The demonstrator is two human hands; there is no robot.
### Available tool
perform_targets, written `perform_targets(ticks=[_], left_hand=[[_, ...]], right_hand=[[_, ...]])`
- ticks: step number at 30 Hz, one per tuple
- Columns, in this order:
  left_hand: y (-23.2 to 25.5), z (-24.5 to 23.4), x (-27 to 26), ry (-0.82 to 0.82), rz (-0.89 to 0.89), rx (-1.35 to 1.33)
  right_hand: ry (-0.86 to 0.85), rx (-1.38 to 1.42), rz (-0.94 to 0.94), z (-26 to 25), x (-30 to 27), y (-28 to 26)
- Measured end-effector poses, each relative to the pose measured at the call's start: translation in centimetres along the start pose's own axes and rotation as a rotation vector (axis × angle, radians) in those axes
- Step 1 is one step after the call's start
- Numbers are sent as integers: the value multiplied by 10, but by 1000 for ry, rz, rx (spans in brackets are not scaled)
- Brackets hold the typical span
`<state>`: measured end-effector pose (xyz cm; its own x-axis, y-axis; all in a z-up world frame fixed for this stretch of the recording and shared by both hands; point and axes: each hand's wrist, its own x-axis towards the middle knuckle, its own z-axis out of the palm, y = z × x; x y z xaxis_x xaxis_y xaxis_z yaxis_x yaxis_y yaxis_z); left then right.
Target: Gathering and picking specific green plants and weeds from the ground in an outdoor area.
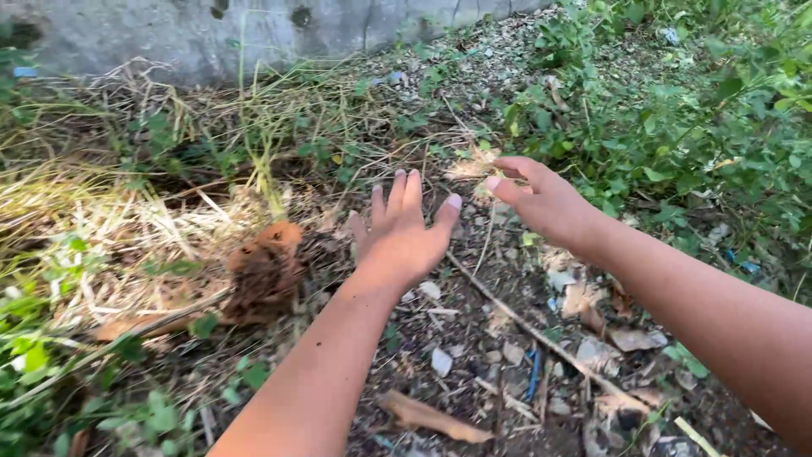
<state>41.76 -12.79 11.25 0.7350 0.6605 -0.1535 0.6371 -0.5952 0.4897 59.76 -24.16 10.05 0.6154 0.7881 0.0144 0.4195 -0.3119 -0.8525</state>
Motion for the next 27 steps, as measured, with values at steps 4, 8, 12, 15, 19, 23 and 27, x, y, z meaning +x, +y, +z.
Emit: perform_targets(ticks=[4, 8, 12, 15, 19, 23, 27], left_hand=[[40, 16, 25, -13, 4, -32], [67, 35, 46, -37, 13, -39], [94, 46, 72, -82, -26, -60], [101, 60, 83, -137, -58, -49], [94, 65, 87, -93, -57, -127], [80, 55, 84, -115, -37, -112], [76, 45, 93, -118, -15, -49]], right_hand=[[20, 87, -15, -31, 8, 12], [31, 58, -19, -51, 19, 37], [16, 39, -8, -70, 43, 68], [-17, -1, 32, -79, 53, 95], [-36, 12, 94, -78, 48, 94], [-36, -17, 115, -65, 55, 110], [-29, -6, 186, -57, 54, 108]])
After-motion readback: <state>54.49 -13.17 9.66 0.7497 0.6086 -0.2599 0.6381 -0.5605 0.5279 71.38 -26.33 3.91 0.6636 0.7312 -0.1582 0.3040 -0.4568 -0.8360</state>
